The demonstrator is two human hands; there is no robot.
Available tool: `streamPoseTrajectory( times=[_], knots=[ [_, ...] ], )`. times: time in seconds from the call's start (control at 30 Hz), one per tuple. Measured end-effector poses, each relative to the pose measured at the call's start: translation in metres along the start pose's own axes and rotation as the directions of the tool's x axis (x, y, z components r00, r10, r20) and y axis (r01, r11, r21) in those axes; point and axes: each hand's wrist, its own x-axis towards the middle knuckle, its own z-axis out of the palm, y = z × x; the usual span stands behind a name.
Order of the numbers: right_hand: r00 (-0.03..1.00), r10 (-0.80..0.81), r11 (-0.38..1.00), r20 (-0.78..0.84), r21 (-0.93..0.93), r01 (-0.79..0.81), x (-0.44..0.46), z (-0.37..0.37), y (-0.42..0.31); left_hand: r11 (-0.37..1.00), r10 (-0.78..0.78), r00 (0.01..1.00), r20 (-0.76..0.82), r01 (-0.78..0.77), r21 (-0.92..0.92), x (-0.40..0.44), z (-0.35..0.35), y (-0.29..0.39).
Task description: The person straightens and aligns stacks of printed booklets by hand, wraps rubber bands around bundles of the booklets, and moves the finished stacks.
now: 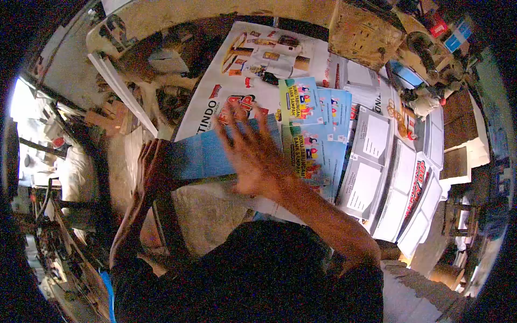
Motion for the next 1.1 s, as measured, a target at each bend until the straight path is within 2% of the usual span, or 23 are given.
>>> streamPoseTrajectory(
  times=[0.03, 0.1, 0.17, 0.27, 0.3, 0.37, 0.4, 0.5, 0.6, 0.67, 0.73, 0.77, 0.8, 0.83, 0.87, 0.9, 0.97, 1.0, 1.1],
  knots=[
    [0.998, -0.022, 0.989, -0.063, 0.143, 0.031, 0.007, 0.009, -0.008, 1.000, -0.002, 1.000, 0.005, 0.002, -0.006, 0.000, -0.001, 0.001],
    [0.991, -0.037, 0.957, -0.132, 0.279, 0.073, 0.014, 0.021, -0.012, 1.000, -0.010, 1.000, 0.013, 0.010, -0.016, -0.001, -0.005, 0.002],
    [0.988, -0.041, 0.975, 0.151, 0.222, 0.007, 0.022, 0.029, -0.008, 0.999, -0.026, 0.998, 0.049, 0.027, -0.035, -0.001, -0.014, 0.002],
    [0.980, -0.052, 0.971, 0.193, 0.239, 0.005, 0.026, 0.021, -0.005, 0.996, -0.032, 0.996, 0.078, 0.038, -0.080, -0.015, -0.016, -0.025],
    [0.980, -0.038, 0.971, 0.195, 0.238, -0.010, 0.024, 0.025, -0.005, 0.944, -0.091, 0.985, 0.146, 0.132, -0.304, -0.021, -0.022, -0.028],
    [0.999, -0.041, 0.973, -0.025, 0.226, 0.046, 0.023, 0.034, -0.005, 0.716, -0.203, 0.954, 0.220, 0.298, -0.631, -0.032, -0.024, -0.031],
    [0.999, -0.037, 0.970, 0.022, 0.239, 0.031, 0.022, 0.034, -0.005, 0.610, -0.268, 0.946, 0.184, 0.314, -0.728, -0.041, -0.016, -0.030],
    [1.000, -0.023, 0.971, -0.001, 0.238, 0.023, 0.020, 0.038, -0.005, 0.425, -0.398, 0.916, 0.056, 0.238, -0.873, -0.054, 0.019, -0.026],
    [1.000, 0.001, 0.975, -0.018, 0.224, 0.003, 0.010, 0.030, -0.008, 0.360, -0.457, 0.888, -0.056, 0.127, -0.924, -0.063, 0.039, -0.025],
    [0.997, 0.023, 0.975, -0.072, 0.221, -0.007, 0.003, 0.016, -0.006, 0.395, -0.397, 0.898, -0.188, -0.017, -0.918, -0.058, 0.025, -0.030],
    [0.991, 0.130, 0.874, -0.011, 0.474, -0.109, -0.013, 0.003, -0.006, 0.487, -0.228, 0.916, -0.330, -0.187, -0.853, -0.034, -0.019, -0.032],
    [0.994, 0.109, 0.877, -0.005, 0.471, -0.094, -0.019, 0.005, -0.009, 0.556, -0.123, 0.925, -0.360, -0.236, -0.797, -0.022, -0.048, -0.026],
    [0.980, 0.180, 0.805, -0.089, 0.585, -0.095, -0.022, 0.009, -0.013, 0.654, 0.011, 0.933, -0.359, -0.278, -0.704, 0.003, -0.083, -0.011],
    [0.970, 0.232, 0.711, -0.069, 0.693, -0.121, -0.023, 0.008, -0.017, 0.724, 0.145, 0.925, -0.352, -0.342, -0.599, 0.028, -0.119, 0.005],
    [0.958, 0.283, 0.601, -0.048, 0.787, -0.138, -0.024, 0.007, -0.020, 0.737, 0.130, 0.924, -0.361, -0.334, -0.588, 0.033, -0.131, 0.024],
    [0.963, 0.262, 0.602, -0.055, 0.790, -0.119, -0.024, 0.005, -0.022, 0.789, 0.170, 0.936, -0.309, -0.317, -0.527, 0.038, -0.142, 0.042],
    [0.941, 0.321, 0.281, 0.110, 0.938, -0.205, -0.024, 0.002, -0.025, 0.868, 0.236, 0.954, -0.185, -0.292, -0.401, 0.049, -0.156, 0.073],
    [0.934, 0.353, 0.287, -0.056, 0.957, -0.051, -0.027, 0.016, -0.029, 0.897, 0.266, 0.957, -0.117, -0.291, -0.333, 0.056, -0.161, 0.085],
    [0.948, 0.315, 0.353, -0.051, 0.933, -0.067, -0.040, 0.057, -0.031, 0.930, 0.320, 0.947, 0.029, -0.308, -0.199, 0.069, -0.168, 0.097]
  ],
)
